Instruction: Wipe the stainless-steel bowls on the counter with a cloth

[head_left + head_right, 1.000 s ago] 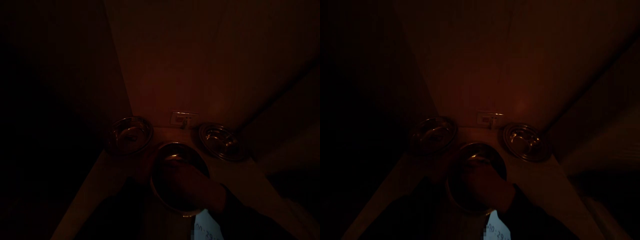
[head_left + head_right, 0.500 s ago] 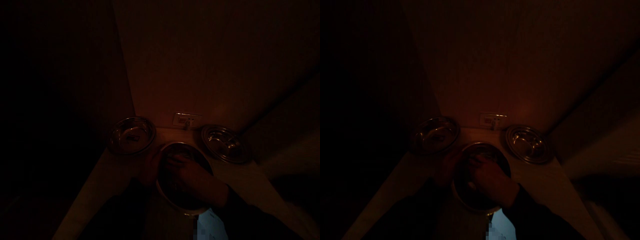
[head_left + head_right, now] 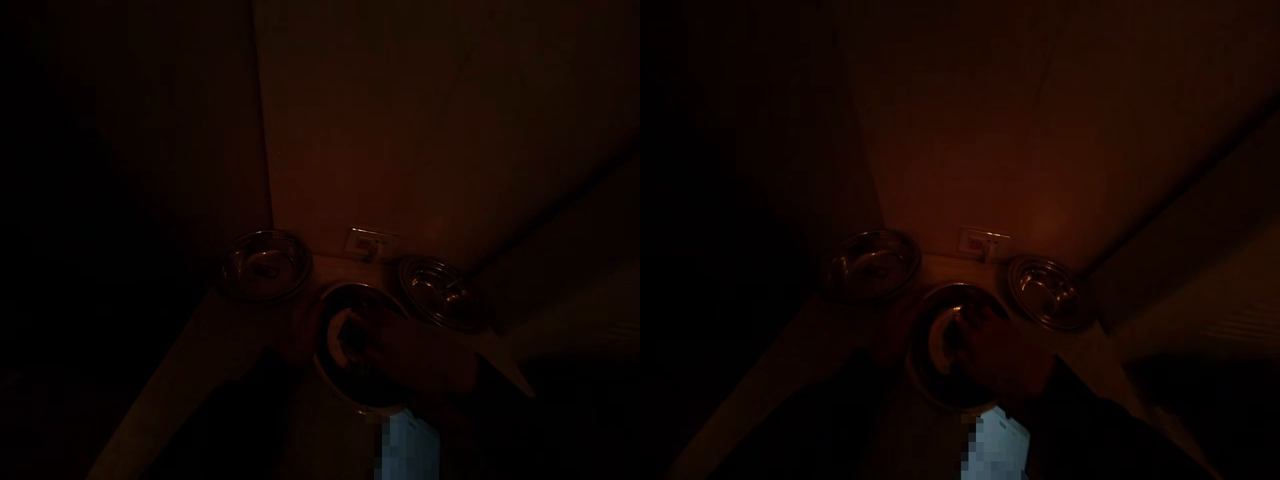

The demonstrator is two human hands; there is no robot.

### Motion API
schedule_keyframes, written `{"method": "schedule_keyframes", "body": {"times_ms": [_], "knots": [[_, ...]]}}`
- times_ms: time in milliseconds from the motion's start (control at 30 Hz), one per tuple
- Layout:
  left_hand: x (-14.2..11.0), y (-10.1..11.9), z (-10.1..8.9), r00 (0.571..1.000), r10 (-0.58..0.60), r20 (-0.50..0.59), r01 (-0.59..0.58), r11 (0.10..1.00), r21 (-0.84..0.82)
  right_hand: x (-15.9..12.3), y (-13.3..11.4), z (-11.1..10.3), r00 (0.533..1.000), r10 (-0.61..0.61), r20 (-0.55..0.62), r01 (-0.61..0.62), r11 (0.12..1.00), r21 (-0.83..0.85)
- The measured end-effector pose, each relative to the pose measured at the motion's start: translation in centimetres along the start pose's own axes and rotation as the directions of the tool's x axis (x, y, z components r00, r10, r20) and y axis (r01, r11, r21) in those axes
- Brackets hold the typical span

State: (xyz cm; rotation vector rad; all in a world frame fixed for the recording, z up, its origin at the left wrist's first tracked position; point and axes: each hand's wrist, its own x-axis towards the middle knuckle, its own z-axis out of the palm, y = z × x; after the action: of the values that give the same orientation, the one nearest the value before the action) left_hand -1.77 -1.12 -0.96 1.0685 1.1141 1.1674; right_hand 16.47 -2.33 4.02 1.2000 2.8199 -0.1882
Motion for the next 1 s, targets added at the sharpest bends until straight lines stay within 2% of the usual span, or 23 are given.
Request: {"method": "schedule_keyframes", "body": {"times_ms": [167,267,333,400,500,667,767,867,1000], "knots": [[0.2,-0.2,-0.1,0.999,0.013,-0.038,-0.012,1.000,0.023,-0.9,1.2,-2.7,0.985,-0.161,0.059,0.147,0.970,0.193],[0.2,-0.3,-0.1,0.999,0.028,-0.030,-0.027,0.999,0.033,-1.0,1.2,-4.0,0.964,-0.240,0.115,0.208,0.949,0.239],[0.2,-0.3,0.0,0.999,0.030,-0.019,-0.030,0.999,0.029,-0.7,1.1,-4.1,0.951,-0.258,0.171,0.218,0.951,0.219],[0.1,-0.4,0.0,1.000,0.031,-0.005,-0.031,0.999,0.018,0.0,1.1,-3.5,0.944,-0.264,0.198,0.239,0.961,0.141],[0.1,-0.5,0.0,0.999,0.031,0.011,-0.031,0.999,0.021,0.9,1.6,-1.8,0.954,-0.244,0.171,0.252,0.968,-0.022],[0.1,-0.4,0.3,0.997,0.040,-0.060,-0.036,0.998,0.057,0.9,1.8,-0.5,0.981,-0.136,0.137,0.168,0.952,-0.255],[-0.1,-0.1,0.5,0.996,0.010,-0.089,-0.004,0.998,0.060,0.2,1.4,-1.2,0.982,-0.104,0.158,0.138,0.965,-0.221],[-0.1,0.0,0.8,0.992,-0.005,-0.123,0.011,0.999,0.050,-0.6,1.1,-2.0,0.976,-0.095,0.197,0.113,0.990,-0.086],[-0.1,0.1,0.8,0.995,0.034,-0.097,-0.032,0.999,0.027,-1.2,1.4,-1.3,0.981,-0.101,0.168,0.101,0.995,0.006]]}}
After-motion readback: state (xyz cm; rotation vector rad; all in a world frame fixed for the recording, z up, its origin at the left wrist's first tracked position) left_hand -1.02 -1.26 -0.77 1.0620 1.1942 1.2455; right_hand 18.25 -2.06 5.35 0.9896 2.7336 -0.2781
